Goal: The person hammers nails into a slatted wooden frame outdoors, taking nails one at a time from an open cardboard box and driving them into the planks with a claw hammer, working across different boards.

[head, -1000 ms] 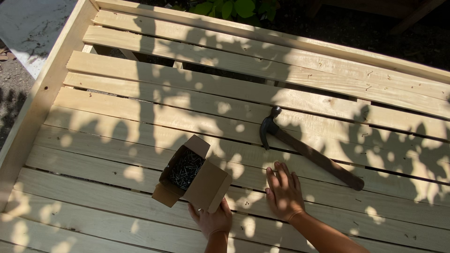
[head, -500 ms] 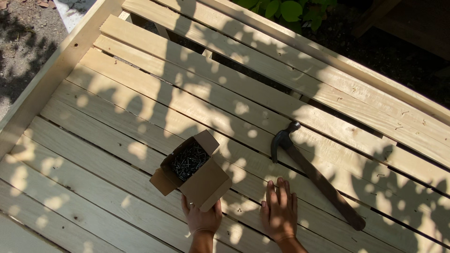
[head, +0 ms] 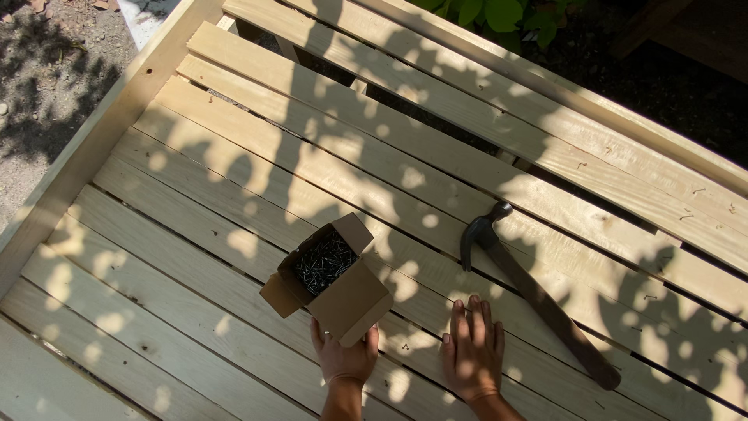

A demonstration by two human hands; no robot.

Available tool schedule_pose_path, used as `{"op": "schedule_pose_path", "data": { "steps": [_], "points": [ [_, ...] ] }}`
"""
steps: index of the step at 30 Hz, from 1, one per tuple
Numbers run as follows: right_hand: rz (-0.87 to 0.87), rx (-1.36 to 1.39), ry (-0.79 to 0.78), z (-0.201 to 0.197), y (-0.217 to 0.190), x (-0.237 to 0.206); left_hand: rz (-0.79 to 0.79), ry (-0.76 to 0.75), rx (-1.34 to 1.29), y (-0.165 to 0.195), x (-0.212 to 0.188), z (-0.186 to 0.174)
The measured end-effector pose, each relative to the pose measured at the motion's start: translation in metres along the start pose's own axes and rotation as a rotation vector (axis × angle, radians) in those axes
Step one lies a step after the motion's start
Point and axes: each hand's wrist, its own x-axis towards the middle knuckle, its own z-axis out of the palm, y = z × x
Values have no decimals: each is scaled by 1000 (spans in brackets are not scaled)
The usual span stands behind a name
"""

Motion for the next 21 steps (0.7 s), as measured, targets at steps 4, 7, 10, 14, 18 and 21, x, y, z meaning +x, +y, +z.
{"op": "schedule_pose_path", "data": {
  "steps": [4,7,10,14,18,21],
  "points": [
    [50,-3,-131,1,1,-1,-29,-95,2,0,-1,-7],
    [46,25,-94,0,-1,-1,5,22,-69,0,-3,-10],
    [83,37,-79,-3,-6,0,-4,-19,-52,-3,-3,-10],
    [54,83,11,-7,-11,0,62,130,-32,-6,0,-6],
    [-24,112,127,-14,-9,7,27,-74,77,-6,7,-4],
    [140,17,233,-24,-1,23,42,-135,114,-8,11,-5]
  ]
}}
